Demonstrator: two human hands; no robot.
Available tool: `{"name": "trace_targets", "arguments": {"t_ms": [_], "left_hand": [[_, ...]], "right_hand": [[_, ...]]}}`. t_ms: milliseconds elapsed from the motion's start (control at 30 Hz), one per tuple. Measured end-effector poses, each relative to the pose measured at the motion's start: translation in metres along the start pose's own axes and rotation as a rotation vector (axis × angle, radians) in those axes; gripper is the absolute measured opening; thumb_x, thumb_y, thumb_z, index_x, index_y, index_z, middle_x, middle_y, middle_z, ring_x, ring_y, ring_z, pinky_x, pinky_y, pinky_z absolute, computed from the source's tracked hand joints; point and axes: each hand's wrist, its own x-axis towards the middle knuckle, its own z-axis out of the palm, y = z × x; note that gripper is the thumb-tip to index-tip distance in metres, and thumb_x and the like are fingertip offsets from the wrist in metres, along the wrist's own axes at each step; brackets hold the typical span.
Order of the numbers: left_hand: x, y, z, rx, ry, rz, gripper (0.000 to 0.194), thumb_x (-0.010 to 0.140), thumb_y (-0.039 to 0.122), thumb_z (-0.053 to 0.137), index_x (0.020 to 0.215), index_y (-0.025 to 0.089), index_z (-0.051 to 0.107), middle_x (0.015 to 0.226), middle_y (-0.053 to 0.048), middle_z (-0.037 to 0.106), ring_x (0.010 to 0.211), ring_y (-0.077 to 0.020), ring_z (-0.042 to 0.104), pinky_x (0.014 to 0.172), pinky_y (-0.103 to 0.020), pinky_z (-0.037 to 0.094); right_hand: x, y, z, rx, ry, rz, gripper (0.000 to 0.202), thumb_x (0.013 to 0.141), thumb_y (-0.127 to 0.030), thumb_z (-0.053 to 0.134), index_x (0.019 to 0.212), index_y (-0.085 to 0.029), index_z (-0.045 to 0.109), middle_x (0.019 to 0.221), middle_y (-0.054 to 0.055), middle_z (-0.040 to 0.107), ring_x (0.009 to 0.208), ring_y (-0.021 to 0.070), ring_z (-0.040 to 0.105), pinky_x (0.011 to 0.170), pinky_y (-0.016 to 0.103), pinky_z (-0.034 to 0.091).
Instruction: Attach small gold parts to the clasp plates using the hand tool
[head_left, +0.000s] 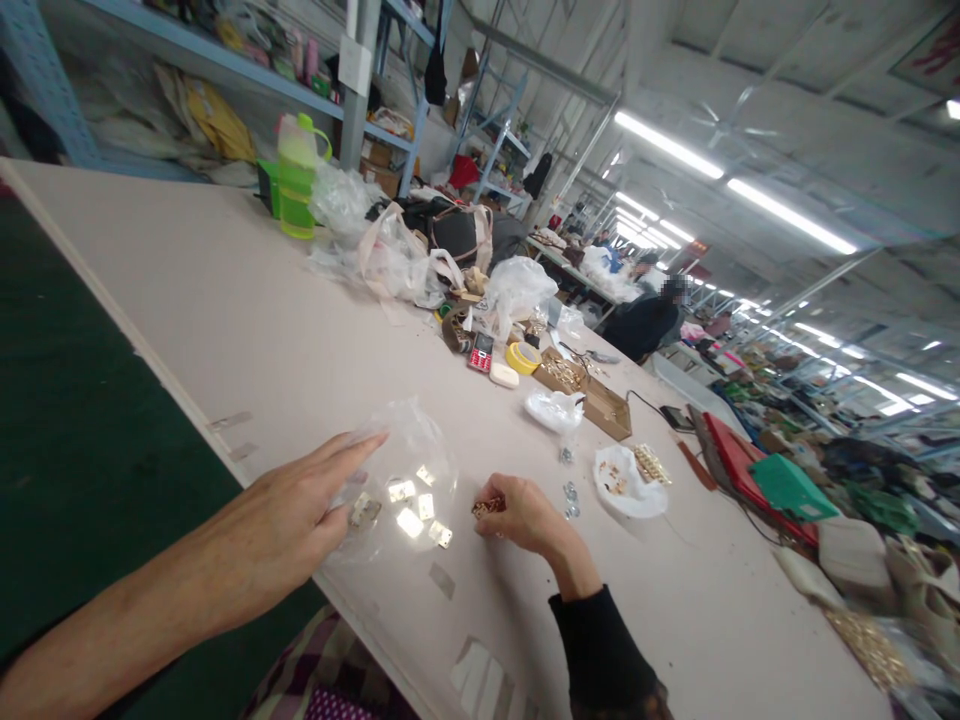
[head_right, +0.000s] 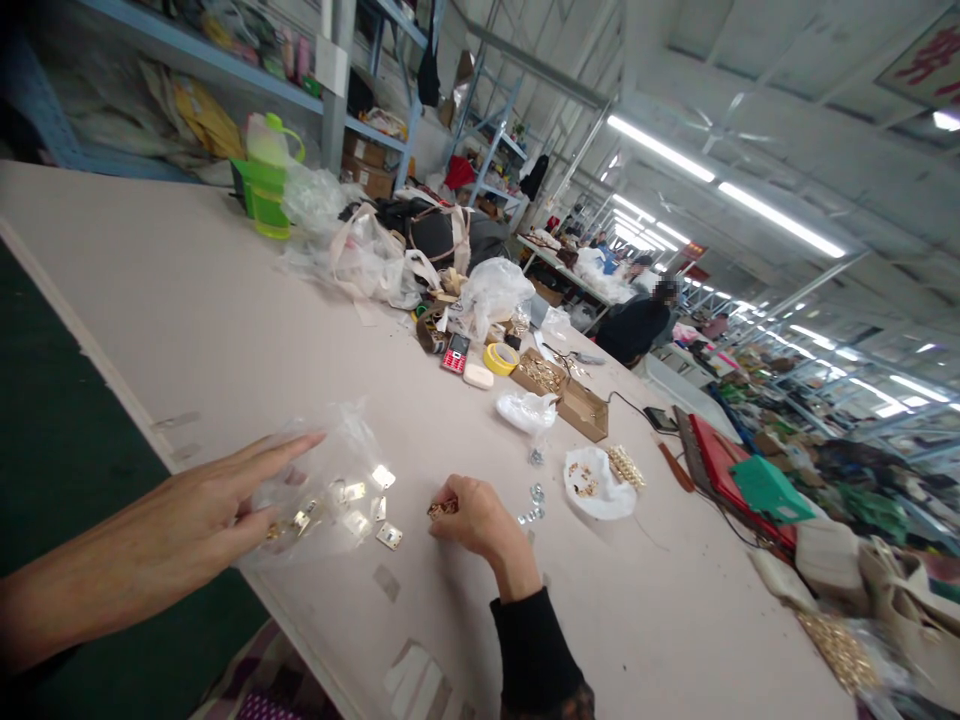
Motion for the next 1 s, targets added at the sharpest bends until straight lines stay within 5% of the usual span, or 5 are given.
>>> {"name": "trace_targets", "arguments": {"t_ms": [333, 500, 733, 867, 1000], "left_hand": [[0.007, 0.006, -0.005, 0.020, -0.093, 0.054, 0.067, 0.081, 0.016, 0.037, 0.147, 0.010, 0.046, 0.152, -0.009, 0.047, 0.137, -0.0233, 0.050, 0.117, -0.034, 0.038], [0.009, 0.010, 0.003, 0.017, -0.101, 0.083, 0.068, 0.080, 0.012, 0.036, 0.147, 0.011, 0.046, 0.152, -0.008, 0.047, 0.140, -0.0212, 0.046, 0.120, -0.034, 0.034], [0.015, 0.022, 0.003, -0.090, -0.115, 0.125, 0.065, 0.080, 0.009, 0.041, 0.143, 0.018, 0.050, 0.149, -0.007, 0.050, 0.139, -0.0219, 0.047, 0.119, -0.034, 0.037], [0.015, 0.022, 0.000, -0.125, -0.150, 0.126, 0.067, 0.077, 0.009, 0.042, 0.143, 0.019, 0.048, 0.148, -0.006, 0.050, 0.137, -0.0206, 0.048, 0.118, -0.034, 0.038], [0.013, 0.021, -0.004, -0.130, -0.130, 0.063, 0.067, 0.077, 0.010, 0.041, 0.143, 0.017, 0.048, 0.149, -0.006, 0.049, 0.140, -0.0207, 0.045, 0.121, -0.036, 0.033]], "right_hand": [[-0.013, 0.002, 0.005, 0.088, 0.036, 0.066, 0.016, 0.063, -0.014, 0.074, 0.079, -0.016, 0.071, 0.066, -0.002, 0.064, 0.063, 0.0121, 0.056, 0.056, 0.022, 0.037], [-0.025, -0.002, -0.017, 0.223, 0.013, 0.081, 0.012, 0.069, -0.014, 0.068, 0.081, -0.015, 0.068, 0.064, -0.002, 0.064, 0.058, 0.0114, 0.059, 0.055, 0.022, 0.044], [-0.074, -0.096, -0.057, 0.371, 0.056, -0.238, 0.014, 0.074, -0.026, 0.079, 0.084, -0.021, 0.071, 0.071, -0.003, 0.067, 0.062, 0.0095, 0.057, 0.054, 0.020, 0.040], [-0.071, -0.144, -0.042, 0.025, 0.161, -0.407, 0.011, 0.078, -0.014, 0.075, 0.085, -0.022, 0.072, 0.074, -0.004, 0.068, 0.067, 0.0098, 0.057, 0.063, 0.022, 0.040], [-0.049, -0.152, -0.022, -0.159, 0.236, -0.491, 0.019, 0.083, -0.012, 0.070, 0.101, -0.019, 0.072, 0.090, 0.003, 0.072, 0.082, 0.0147, 0.063, 0.077, 0.027, 0.045]]}}
